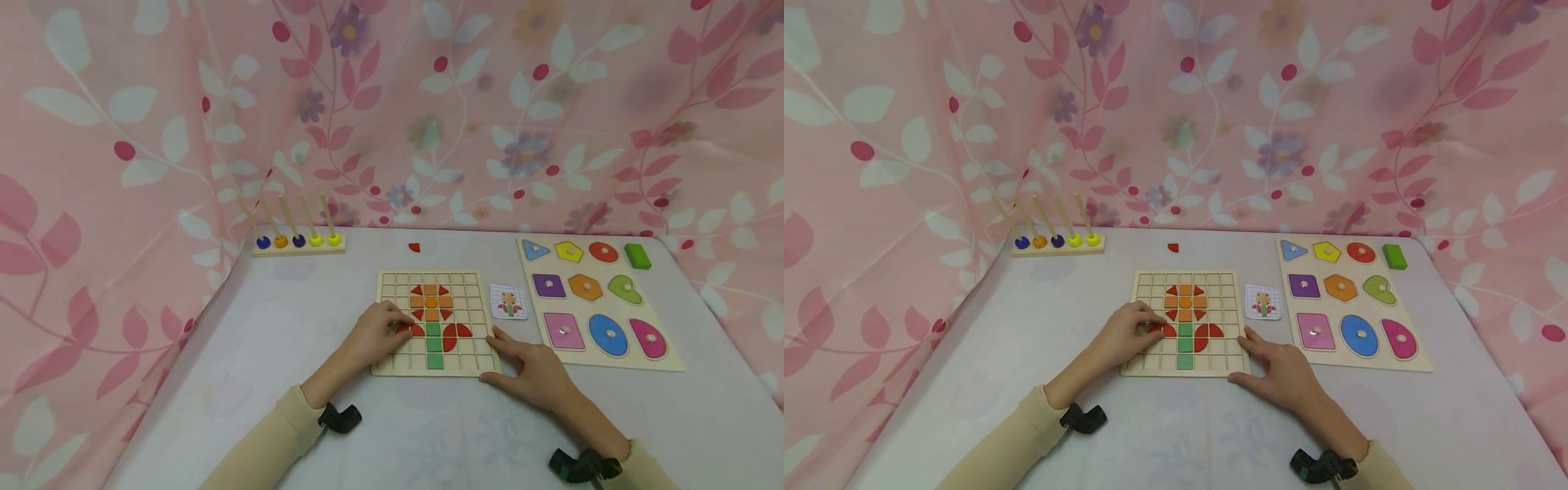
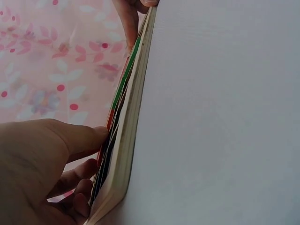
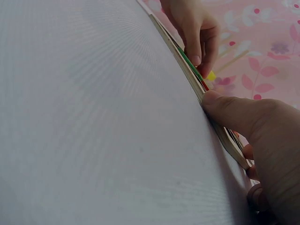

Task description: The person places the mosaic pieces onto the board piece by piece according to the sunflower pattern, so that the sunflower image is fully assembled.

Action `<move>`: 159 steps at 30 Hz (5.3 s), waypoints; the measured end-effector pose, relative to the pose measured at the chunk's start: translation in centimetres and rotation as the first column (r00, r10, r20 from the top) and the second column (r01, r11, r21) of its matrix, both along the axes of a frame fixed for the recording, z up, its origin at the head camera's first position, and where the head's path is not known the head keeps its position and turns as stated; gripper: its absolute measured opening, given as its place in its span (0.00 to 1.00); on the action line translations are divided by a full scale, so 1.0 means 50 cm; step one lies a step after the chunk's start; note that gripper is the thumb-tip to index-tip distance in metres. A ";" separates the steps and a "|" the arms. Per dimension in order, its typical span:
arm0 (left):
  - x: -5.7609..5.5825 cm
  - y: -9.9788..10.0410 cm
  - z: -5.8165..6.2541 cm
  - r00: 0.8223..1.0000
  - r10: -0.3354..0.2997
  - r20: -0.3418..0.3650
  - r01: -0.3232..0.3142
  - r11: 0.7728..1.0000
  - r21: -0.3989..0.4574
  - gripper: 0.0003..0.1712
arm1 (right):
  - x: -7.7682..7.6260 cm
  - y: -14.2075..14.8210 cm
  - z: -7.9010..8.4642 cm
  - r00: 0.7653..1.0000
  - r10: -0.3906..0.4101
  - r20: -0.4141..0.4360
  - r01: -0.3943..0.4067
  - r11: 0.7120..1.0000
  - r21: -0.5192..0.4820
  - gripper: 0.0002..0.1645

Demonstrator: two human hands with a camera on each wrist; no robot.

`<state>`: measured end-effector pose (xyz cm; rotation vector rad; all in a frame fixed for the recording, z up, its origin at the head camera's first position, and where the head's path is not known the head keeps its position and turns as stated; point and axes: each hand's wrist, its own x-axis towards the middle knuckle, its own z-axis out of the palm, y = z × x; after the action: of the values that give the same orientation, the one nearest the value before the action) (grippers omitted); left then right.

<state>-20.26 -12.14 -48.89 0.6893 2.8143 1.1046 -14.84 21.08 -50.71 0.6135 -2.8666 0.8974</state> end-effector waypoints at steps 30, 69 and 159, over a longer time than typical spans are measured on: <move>0.004 0.006 0.001 0.998 -0.050 -0.048 0.047 0.998 -0.047 0.11 | -0.001 0.001 0.005 0.999 0.014 -0.038 -0.013 1.000 0.015 0.45; -0.327 0.020 0.037 0.931 0.274 0.243 -0.308 0.945 0.114 0.26 | -0.006 -0.011 0.000 0.998 0.040 -0.039 -0.041 0.999 -0.013 0.46; -0.015 -0.021 0.011 0.922 -0.385 0.037 0.385 0.909 -0.158 0.15 | -0.001 0.002 0.008 1.000 0.014 0.004 -0.014 1.000 -0.004 0.45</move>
<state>-21.00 -13.16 -48.36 1.1557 2.5613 0.7950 -14.91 21.17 -50.30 0.6331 -2.8669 0.9067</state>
